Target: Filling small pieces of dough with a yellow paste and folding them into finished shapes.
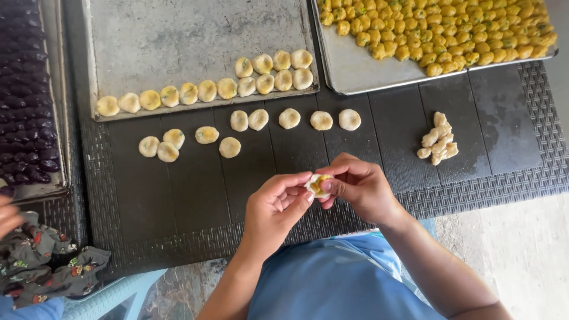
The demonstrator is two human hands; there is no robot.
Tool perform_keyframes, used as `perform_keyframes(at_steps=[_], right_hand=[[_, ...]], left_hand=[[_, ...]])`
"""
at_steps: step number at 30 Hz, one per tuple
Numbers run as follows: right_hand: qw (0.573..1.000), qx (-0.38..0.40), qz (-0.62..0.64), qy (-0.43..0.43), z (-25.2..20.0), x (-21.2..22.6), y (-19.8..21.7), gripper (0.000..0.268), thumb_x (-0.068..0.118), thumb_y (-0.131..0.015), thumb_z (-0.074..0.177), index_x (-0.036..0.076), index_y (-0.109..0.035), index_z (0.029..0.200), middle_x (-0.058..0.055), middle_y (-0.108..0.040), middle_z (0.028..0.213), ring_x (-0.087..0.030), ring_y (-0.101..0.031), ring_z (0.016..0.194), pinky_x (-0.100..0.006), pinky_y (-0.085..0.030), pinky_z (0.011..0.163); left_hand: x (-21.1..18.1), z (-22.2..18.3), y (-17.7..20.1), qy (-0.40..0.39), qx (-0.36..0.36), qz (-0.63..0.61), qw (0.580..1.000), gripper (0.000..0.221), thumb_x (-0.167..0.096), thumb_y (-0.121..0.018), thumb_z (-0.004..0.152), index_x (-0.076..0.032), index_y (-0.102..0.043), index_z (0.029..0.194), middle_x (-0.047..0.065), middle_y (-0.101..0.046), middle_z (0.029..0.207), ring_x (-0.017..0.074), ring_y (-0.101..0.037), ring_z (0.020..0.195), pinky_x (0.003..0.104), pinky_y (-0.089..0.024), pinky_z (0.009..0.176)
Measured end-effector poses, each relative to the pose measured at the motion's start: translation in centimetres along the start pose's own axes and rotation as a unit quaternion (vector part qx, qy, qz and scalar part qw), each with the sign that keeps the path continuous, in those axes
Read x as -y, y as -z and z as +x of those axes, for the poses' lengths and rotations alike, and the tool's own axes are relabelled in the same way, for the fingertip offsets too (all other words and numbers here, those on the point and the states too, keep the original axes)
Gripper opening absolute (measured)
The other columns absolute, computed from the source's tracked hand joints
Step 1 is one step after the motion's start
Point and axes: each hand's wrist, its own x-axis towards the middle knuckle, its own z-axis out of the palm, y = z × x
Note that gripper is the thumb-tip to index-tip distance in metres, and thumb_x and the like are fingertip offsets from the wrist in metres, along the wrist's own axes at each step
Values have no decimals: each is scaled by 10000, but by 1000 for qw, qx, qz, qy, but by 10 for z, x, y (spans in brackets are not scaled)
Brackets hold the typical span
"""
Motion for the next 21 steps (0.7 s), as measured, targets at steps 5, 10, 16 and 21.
perform_keyframes(at_steps=[5, 10, 16, 21], right_hand=[[992, -50, 87, -71, 4, -8, -11, 142, -106, -757, 872, -157, -722, 1001, -226, -657, 712, -303, -726, 488, -403, -664, 390], [982, -131, 70, -119, 3, -19, -14, 124, -21, -712, 939, -97, -711, 1038, -181, -609, 664, -194, -557, 316, -311, -504, 252], [994, 13, -31, -102, -5, -12, -11, 387, 1, -766, 897, -171, -685, 1234, -271, -767, 890, -293, -784, 728, -419, -695, 625], [795, 56, -566, 210, 6, -40, 16, 153, 77, -790, 929, 79, -840, 1073, -49, -673, 859, -240, -687, 756, -326, -602, 674]], left_hand=[[5, 7, -12, -42, -78, -18, 996, 271, 30, -879, 829, 46, -792, 1085, 136, -717, 910, 118, -719, 715, 251, -655, 620], [3, 17, -16, -169, -95, 135, 972, 317, -224, -897, 859, -125, -813, 1148, 134, -693, 1221, 222, -775, 964, 331, -647, 780], [21, 14, 10, -102, -113, 105, 983, 188, -90, -899, 851, -42, -804, 1006, 131, -831, 1068, 216, -801, 878, 298, -623, 731], [48, 19, 24, -275, 3, 460, 844, 86, -281, -827, 892, -201, -833, 925, -25, -796, 1151, 263, -681, 990, 392, -517, 793]])
